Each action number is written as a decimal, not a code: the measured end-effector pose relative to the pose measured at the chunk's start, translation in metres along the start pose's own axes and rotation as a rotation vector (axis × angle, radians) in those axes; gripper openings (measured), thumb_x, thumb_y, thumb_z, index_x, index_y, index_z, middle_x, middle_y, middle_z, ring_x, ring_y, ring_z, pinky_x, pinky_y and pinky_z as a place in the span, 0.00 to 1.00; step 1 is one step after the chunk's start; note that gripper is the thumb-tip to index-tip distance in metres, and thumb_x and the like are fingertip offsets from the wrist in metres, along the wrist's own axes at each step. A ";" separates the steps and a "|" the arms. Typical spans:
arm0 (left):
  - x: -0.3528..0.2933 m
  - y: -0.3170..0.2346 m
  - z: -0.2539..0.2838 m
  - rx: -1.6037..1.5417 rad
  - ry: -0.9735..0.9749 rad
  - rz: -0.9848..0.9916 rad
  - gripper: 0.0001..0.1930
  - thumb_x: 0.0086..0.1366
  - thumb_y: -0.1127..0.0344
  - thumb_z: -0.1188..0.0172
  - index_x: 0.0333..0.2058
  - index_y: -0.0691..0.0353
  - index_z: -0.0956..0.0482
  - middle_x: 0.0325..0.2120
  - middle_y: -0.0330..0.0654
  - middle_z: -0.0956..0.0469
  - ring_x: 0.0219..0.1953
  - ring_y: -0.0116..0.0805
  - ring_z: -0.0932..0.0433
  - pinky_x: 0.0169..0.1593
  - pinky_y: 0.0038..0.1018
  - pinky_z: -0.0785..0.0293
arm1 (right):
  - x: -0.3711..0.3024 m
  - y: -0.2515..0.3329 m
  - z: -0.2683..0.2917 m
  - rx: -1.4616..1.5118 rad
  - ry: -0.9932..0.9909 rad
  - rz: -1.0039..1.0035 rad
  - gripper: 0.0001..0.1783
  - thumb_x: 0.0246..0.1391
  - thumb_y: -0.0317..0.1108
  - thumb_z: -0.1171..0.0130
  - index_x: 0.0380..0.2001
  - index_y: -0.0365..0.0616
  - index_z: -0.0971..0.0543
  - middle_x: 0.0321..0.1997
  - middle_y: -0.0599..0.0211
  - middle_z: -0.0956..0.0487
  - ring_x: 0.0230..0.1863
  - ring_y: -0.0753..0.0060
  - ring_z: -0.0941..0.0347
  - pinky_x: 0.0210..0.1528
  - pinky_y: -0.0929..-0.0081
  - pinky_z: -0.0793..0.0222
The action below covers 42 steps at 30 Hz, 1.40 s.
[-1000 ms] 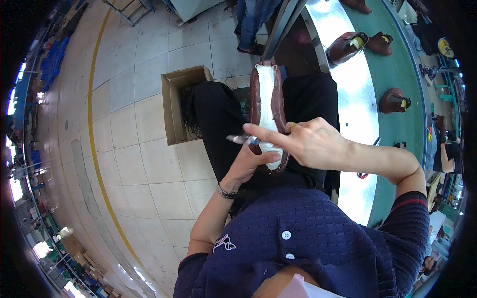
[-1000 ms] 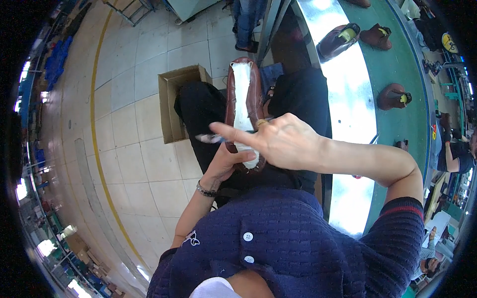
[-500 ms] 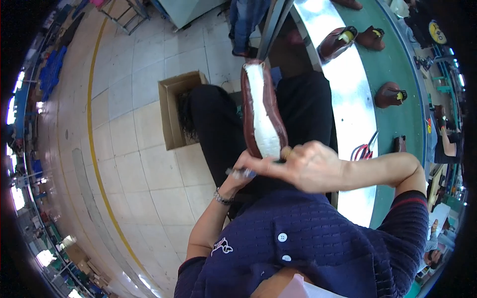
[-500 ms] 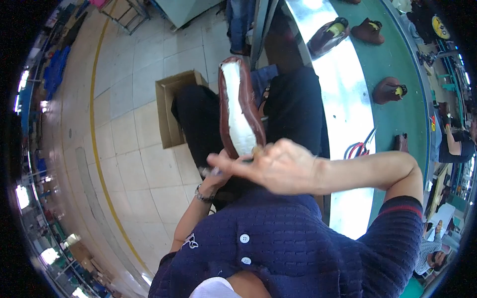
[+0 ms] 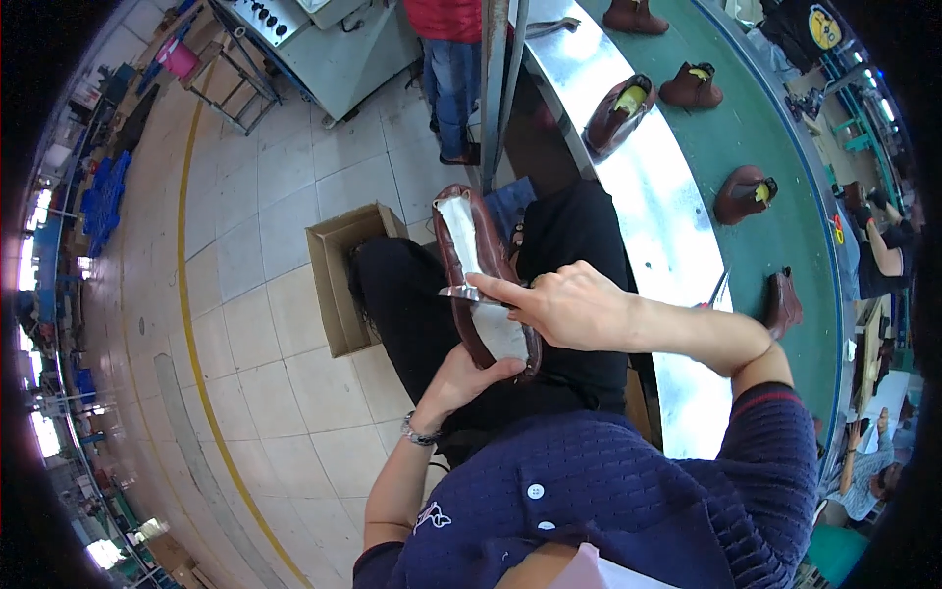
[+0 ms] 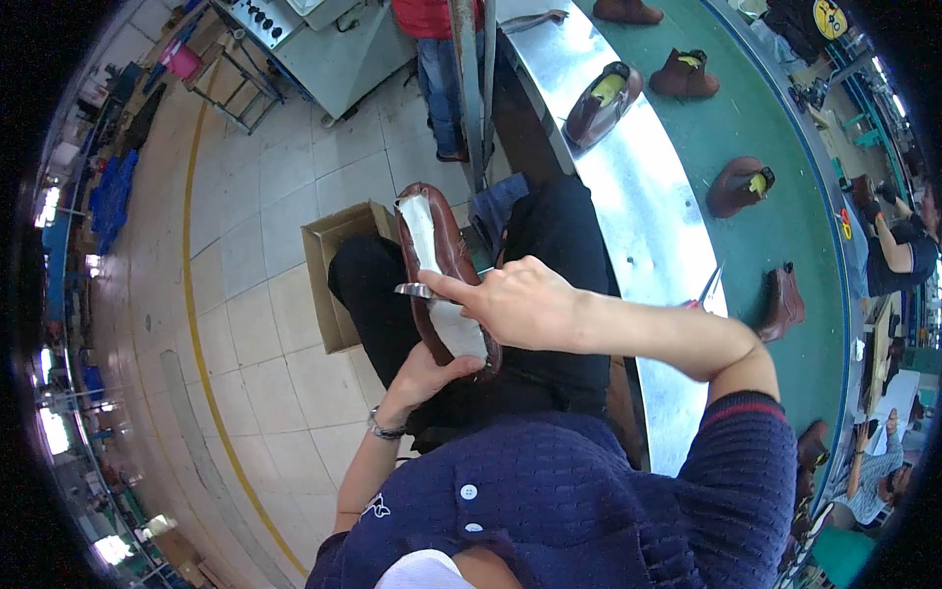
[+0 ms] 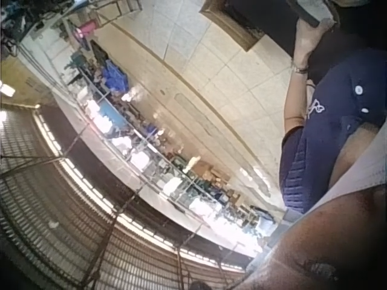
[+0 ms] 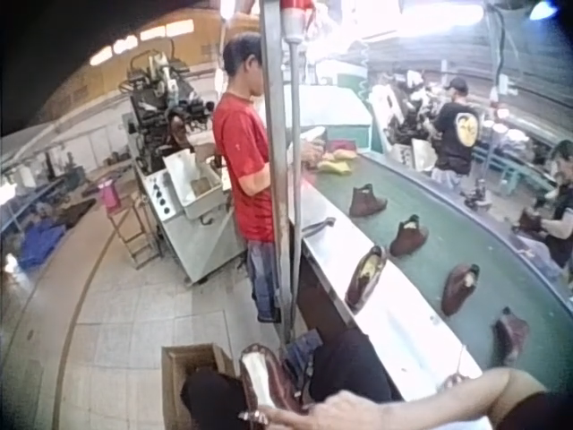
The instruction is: Assembling and trimming shoe components on a last using pliers and scissors at a factory workstation.
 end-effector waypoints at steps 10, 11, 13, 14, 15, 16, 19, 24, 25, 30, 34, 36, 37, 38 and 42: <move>-0.009 -0.059 0.019 1.341 -0.011 -0.377 0.48 0.53 0.22 0.54 0.07 0.71 0.27 0.07 0.53 0.31 0.11 0.48 0.29 0.22 0.32 0.35 | -0.086 -0.102 -0.023 0.268 -0.400 -0.545 0.32 0.62 0.36 0.46 0.67 0.57 0.41 0.22 0.53 0.21 0.24 0.60 0.20 0.32 0.65 0.26; -0.009 -0.060 0.017 1.374 -0.021 -0.396 0.49 0.52 0.21 0.56 0.06 0.71 0.28 0.05 0.52 0.34 0.10 0.47 0.30 0.23 0.33 0.35 | -0.093 -0.118 -0.035 0.237 -0.448 -0.522 0.31 0.63 0.37 0.47 0.68 0.59 0.42 0.21 0.57 0.21 0.23 0.62 0.21 0.32 0.65 0.25; -0.009 -0.058 0.016 1.404 -0.033 -0.359 0.49 0.52 0.20 0.57 0.05 0.70 0.30 0.04 0.50 0.35 0.09 0.45 0.32 0.22 0.32 0.36 | -0.107 -0.143 -0.051 0.278 -0.433 -0.613 0.32 0.64 0.37 0.49 0.69 0.63 0.45 0.21 0.59 0.21 0.21 0.67 0.22 0.29 0.68 0.25; -0.010 -0.057 0.015 1.419 -0.033 -0.351 0.49 0.52 0.20 0.57 0.05 0.70 0.30 0.04 0.50 0.36 0.08 0.44 0.33 0.22 0.31 0.37 | -0.114 -0.156 -0.060 0.280 -0.438 -0.656 0.33 0.64 0.38 0.49 0.69 0.64 0.46 0.22 0.59 0.21 0.21 0.69 0.23 0.27 0.70 0.25; -0.009 -0.056 0.014 1.416 -0.042 -0.342 0.49 0.52 0.20 0.57 0.05 0.70 0.30 0.04 0.50 0.36 0.08 0.44 0.33 0.22 0.31 0.37 | -0.123 -0.166 -0.065 0.281 -0.434 -0.698 0.33 0.65 0.39 0.49 0.69 0.64 0.47 0.22 0.59 0.21 0.21 0.70 0.23 0.27 0.71 0.26; -0.010 -0.055 0.014 1.428 -0.040 -0.337 0.49 0.52 0.20 0.58 0.04 0.69 0.31 0.03 0.49 0.36 0.08 0.43 0.34 0.22 0.31 0.37 | -0.126 -0.176 -0.071 0.289 -0.429 -0.734 0.33 0.65 0.40 0.49 0.70 0.64 0.47 0.22 0.60 0.21 0.21 0.71 0.23 0.26 0.72 0.26; -0.013 -0.053 0.019 1.448 -0.046 -0.313 0.49 0.52 0.20 0.58 0.04 0.69 0.32 0.03 0.49 0.37 0.09 0.43 0.34 0.22 0.31 0.38 | -0.126 -0.199 -0.083 0.217 -0.403 -0.816 0.31 0.66 0.44 0.53 0.69 0.64 0.47 0.23 0.56 0.21 0.21 0.65 0.24 0.25 0.65 0.29; -0.011 -0.070 0.015 1.512 -0.065 -0.355 0.48 0.53 0.21 0.58 0.06 0.69 0.30 0.06 0.50 0.33 0.12 0.44 0.31 0.23 0.31 0.37 | -0.140 -0.235 -0.097 -0.037 -0.481 -0.759 0.30 0.66 0.40 0.53 0.69 0.63 0.46 0.31 0.49 0.23 0.30 0.56 0.23 0.32 0.59 0.30; -0.012 -0.069 0.015 1.501 -0.034 -0.330 0.46 0.55 0.24 0.56 0.08 0.70 0.28 0.08 0.51 0.31 0.14 0.46 0.29 0.23 0.33 0.35 | -0.134 -0.227 -0.095 -0.051 -0.480 -0.812 0.31 0.65 0.38 0.51 0.69 0.62 0.45 0.35 0.50 0.24 0.34 0.53 0.24 0.36 0.58 0.29; -0.023 -0.105 0.019 1.286 0.246 -0.183 0.34 0.59 0.38 0.44 0.20 0.72 0.23 0.15 0.57 0.26 0.25 0.55 0.22 0.29 0.41 0.27 | -0.132 -0.255 -0.125 -0.021 -0.557 -0.676 0.38 0.54 0.25 0.42 0.67 0.55 0.41 0.55 0.46 0.32 0.54 0.48 0.32 0.55 0.59 0.34; -0.016 -0.154 0.031 1.217 -0.038 -0.139 0.33 0.58 0.39 0.41 0.21 0.73 0.22 0.17 0.58 0.25 0.24 0.54 0.22 0.31 0.40 0.26 | -0.124 -0.233 -0.106 -0.014 -0.719 -0.631 0.33 0.54 0.25 0.43 0.64 0.50 0.36 0.56 0.45 0.32 0.56 0.46 0.33 0.57 0.57 0.35; 0.005 -0.139 0.053 1.100 -0.092 0.079 0.43 0.59 0.32 0.46 0.52 0.73 0.32 0.20 0.57 0.23 0.26 0.51 0.20 0.31 0.39 0.25 | -0.112 -0.209 -0.089 0.140 -0.783 -0.580 0.29 0.56 0.25 0.44 0.61 0.49 0.32 0.57 0.48 0.31 0.57 0.47 0.33 0.58 0.58 0.35; 0.014 -0.122 0.059 0.819 -0.066 0.148 0.47 0.59 0.33 0.45 0.60 0.68 0.47 0.27 0.56 0.21 0.30 0.45 0.19 0.35 0.34 0.24 | -0.107 -0.196 -0.086 0.136 -0.833 -0.559 0.28 0.56 0.25 0.44 0.60 0.49 0.32 0.57 0.48 0.31 0.57 0.47 0.32 0.58 0.59 0.35; 0.022 -0.100 0.062 0.536 -0.041 0.220 0.54 0.59 0.33 0.44 0.69 0.62 0.62 0.34 0.55 0.20 0.34 0.38 0.19 0.39 0.30 0.23 | -0.101 -0.184 -0.084 0.131 -0.882 -0.535 0.27 0.56 0.25 0.44 0.60 0.48 0.31 0.57 0.49 0.31 0.58 0.47 0.32 0.58 0.59 0.35; 0.058 -0.024 0.044 -0.409 0.019 0.174 0.50 0.57 0.43 0.35 0.69 0.48 0.57 0.60 0.42 0.36 0.61 0.33 0.36 0.61 0.36 0.36 | -0.077 -0.131 -0.063 0.377 -0.922 -0.407 0.24 0.55 0.25 0.43 0.57 0.45 0.29 0.56 0.50 0.30 0.58 0.49 0.32 0.59 0.63 0.36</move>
Point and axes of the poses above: each hand's wrist, its own x-axis towards the middle knuckle, its own z-axis out of the back of the hand, y = z × x, the point moved 5 cm from there along x, towards the middle knuckle
